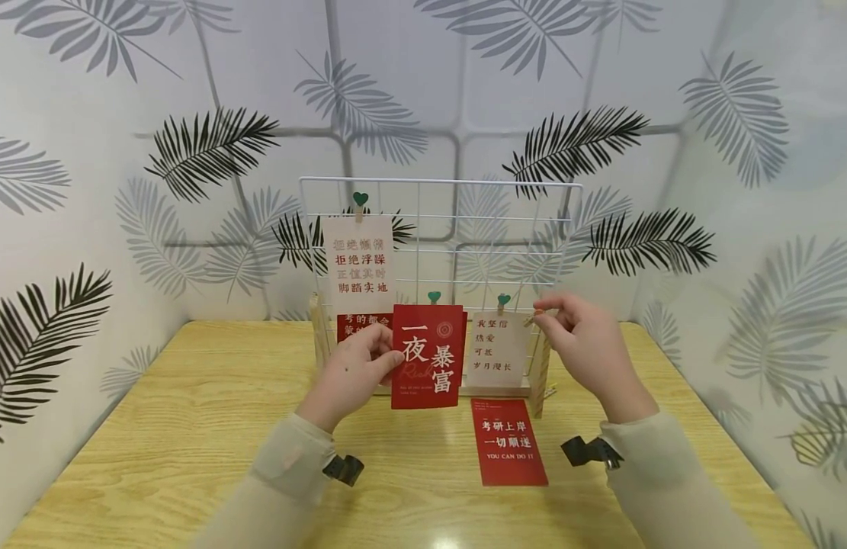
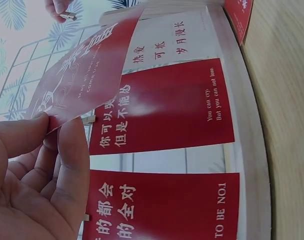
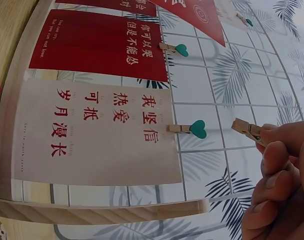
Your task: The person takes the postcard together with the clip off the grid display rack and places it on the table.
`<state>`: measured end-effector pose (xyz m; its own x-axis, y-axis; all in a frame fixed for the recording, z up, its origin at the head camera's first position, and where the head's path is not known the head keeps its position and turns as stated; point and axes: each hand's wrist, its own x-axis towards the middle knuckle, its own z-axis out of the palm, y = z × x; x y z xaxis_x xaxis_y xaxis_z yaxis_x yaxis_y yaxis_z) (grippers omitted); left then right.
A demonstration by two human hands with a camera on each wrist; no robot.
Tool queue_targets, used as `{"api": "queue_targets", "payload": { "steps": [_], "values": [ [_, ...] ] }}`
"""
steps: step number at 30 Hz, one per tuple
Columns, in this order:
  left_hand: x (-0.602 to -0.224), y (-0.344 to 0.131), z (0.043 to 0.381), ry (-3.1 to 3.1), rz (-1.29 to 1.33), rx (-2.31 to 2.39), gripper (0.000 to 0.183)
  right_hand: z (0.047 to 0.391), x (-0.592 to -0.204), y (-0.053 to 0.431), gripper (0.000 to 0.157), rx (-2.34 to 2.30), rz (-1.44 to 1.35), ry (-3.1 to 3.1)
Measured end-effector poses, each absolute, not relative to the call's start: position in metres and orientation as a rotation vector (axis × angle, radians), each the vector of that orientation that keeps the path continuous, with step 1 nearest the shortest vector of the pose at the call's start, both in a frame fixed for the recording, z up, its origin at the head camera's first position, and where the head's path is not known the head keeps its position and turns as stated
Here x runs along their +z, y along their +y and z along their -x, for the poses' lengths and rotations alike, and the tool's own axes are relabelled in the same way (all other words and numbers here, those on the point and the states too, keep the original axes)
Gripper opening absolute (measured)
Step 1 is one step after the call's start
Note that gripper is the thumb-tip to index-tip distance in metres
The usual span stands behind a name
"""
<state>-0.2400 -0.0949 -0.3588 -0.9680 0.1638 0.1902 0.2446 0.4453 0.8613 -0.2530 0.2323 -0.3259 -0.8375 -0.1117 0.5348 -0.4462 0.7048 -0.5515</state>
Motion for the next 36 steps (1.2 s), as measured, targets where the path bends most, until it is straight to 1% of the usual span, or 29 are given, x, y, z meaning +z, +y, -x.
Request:
{"api": "queue_targets", "payload": {
  "steps": [9, 22, 36],
  "values": [
    [-0.369, -0.094, 0.239, -2.595, 0.348, -1.638, 0.011, 0.249, -0.337, 0.239, 0.022, 0.961, -0.372, -2.492],
    [-0.385, -0.093, 0.237, -2.634, 0.36, -1.633, 0.01, 0.247, -0.354, 0.254, 0.018, 0.977, -0.371, -2.49],
    [-0.4, -0.093, 0.237, -2.686, 0.356, -1.646, 0.01, 0.249, -0.375, 0.272, 0.021, 1.002, -0.333, -2.538]
  ]
}}
